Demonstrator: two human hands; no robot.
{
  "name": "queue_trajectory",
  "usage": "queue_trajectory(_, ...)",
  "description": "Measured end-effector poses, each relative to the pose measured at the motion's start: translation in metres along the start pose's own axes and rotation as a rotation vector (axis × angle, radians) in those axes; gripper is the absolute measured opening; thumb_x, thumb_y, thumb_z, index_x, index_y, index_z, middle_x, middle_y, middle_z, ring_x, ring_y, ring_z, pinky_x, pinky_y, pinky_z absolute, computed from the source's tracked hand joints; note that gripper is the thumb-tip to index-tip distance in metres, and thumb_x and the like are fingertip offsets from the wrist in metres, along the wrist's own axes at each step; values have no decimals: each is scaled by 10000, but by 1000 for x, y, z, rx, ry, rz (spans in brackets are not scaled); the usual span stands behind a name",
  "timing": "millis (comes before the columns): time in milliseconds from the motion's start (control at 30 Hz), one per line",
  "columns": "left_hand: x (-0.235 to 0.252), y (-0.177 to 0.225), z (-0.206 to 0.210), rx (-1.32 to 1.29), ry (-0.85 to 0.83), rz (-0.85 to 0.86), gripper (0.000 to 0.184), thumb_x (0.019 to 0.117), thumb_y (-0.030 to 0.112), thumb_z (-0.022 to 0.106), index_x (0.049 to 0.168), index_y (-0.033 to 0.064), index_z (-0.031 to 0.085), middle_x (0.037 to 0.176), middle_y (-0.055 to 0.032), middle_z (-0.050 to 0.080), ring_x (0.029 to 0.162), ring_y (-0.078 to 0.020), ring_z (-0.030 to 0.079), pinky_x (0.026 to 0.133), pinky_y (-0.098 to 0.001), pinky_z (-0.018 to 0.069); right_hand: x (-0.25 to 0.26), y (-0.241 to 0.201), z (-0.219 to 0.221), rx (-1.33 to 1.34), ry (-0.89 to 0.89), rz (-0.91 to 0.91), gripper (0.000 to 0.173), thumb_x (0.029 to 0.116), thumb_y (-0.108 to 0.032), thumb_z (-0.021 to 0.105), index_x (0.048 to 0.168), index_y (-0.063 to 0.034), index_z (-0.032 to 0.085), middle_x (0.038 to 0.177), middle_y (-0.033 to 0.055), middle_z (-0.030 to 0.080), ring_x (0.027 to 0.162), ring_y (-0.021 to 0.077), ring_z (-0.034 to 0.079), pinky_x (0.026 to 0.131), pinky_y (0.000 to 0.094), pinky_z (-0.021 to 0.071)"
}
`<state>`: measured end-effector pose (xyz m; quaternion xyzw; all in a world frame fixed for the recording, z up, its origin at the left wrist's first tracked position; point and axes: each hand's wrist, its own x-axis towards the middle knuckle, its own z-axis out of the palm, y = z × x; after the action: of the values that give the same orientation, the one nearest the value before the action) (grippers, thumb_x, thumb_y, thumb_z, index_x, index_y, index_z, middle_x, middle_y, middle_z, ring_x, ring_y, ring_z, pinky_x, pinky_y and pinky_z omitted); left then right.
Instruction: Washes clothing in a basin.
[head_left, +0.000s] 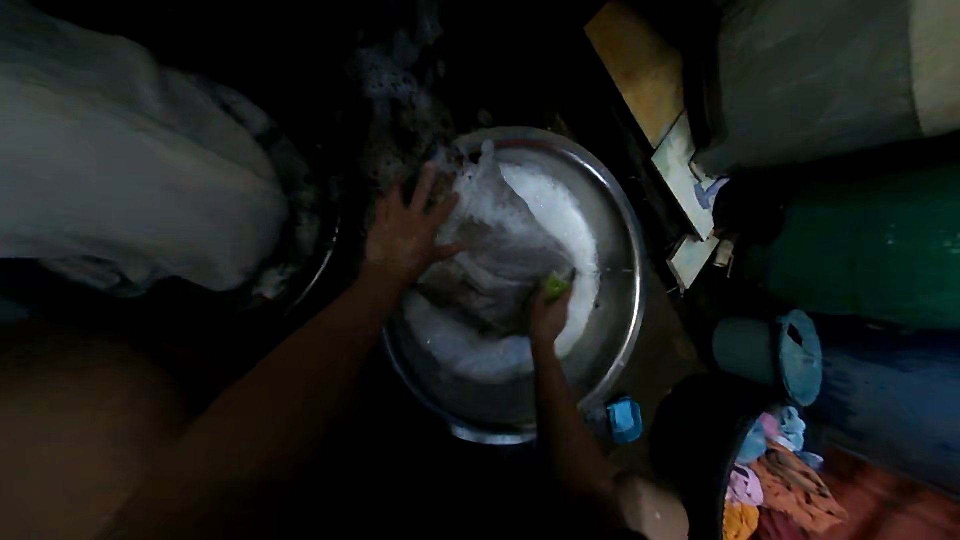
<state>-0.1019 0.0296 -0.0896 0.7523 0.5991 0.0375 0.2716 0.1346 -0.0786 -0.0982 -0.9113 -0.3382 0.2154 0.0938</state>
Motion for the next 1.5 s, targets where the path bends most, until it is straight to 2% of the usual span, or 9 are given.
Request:
queue_trajectory(133,-2,-2,-2,-50,-17,-1,650,951,577,641,1538,360,463,1722,-118,120,1487,-552,221,1086,-689,348,-65,-80,25,155,-186,-318,728,1032,-268,615,1600,13,257,1284,288,652,1122,412,681,970,546,546)
queue_trajectory(300,-2,-3,4,-22,34,13,511,1044,543,479,1525,368,478,1712,-111,181,1489,-534,250,1111,-674,334,33,-156,44,270,71,-316,720,1060,-372,547,1644,-153,187,1329,207,651,1050,360,715,877,530,585)
queue_trajectory(533,3,-4,-1,-61,16,-14,509,1012,528,563,1497,383,515,1714,-89,183,1479,-538,259,1064,-687,370,-65,-76,37,202,-140,-603,402,1003,-151,622,1358,37,611,1182,239,705,982,323,725,861,458,600)
queue_trajectory(733,3,-1,-3,-11,1,-14,519,1022,553,525,1516,398,487,1722,-83,147,1489,-527,246,1085,-666,354,54,-180,47,233,112,-373,403,1069,-337,513,1401,-116,570,1207,152,699,1016,313,716,847,502,588)
queue_trajectory(833,0,1,-5,-3,-31,-19,517,1023,562,516,1512,393,491,1725,-81,135,1495,-521,236,1085,-666,356,-1,-132,36,200,-30,-517,442,1085,-305,492,1472,-93,479,1276,171,664,1051,296,708,868,483,605)
queue_trajectory(933,3,1,-6,-30,-31,-28,519,1020,546,534,1514,390,489,1724,-75,144,1491,-538,234,1074,-684,363,-60,-79,31,212,-213,-565,417,1020,-178,601,1371,47,587,1190,242,694,1004,318,715,886,450,593)
queue_trajectory(1167,4,0,2,39,54,-14,509,1003,558,557,1479,381,535,1713,-86,184,1463,-534,288,1052,-695,384,60,-191,40,208,-5,-328,415,1067,-367,497,1417,-153,563,1242,174,672,1022,341,707,844,521,583)
queue_trajectory(1367,6,4,-1,83,12,-40,532,996,570,557,1499,401,508,1724,-80,136,1470,-505,299,1049,-666,398,-63,-73,28,287,-230,-508,445,1044,-279,561,1372,20,599,1229,218,689,1049,325,710,918,465,585)
queue_trajectory(1500,6,7,-2,148,-36,-77,538,1006,578,534,1518,427,471,1728,-80,112,1487,-480,282,1090,-637,372,-8,-135,35,290,-218,-337,453,1074,-364,503,1437,-98,550,1339,199,629,1086,353,690,911,523,577)
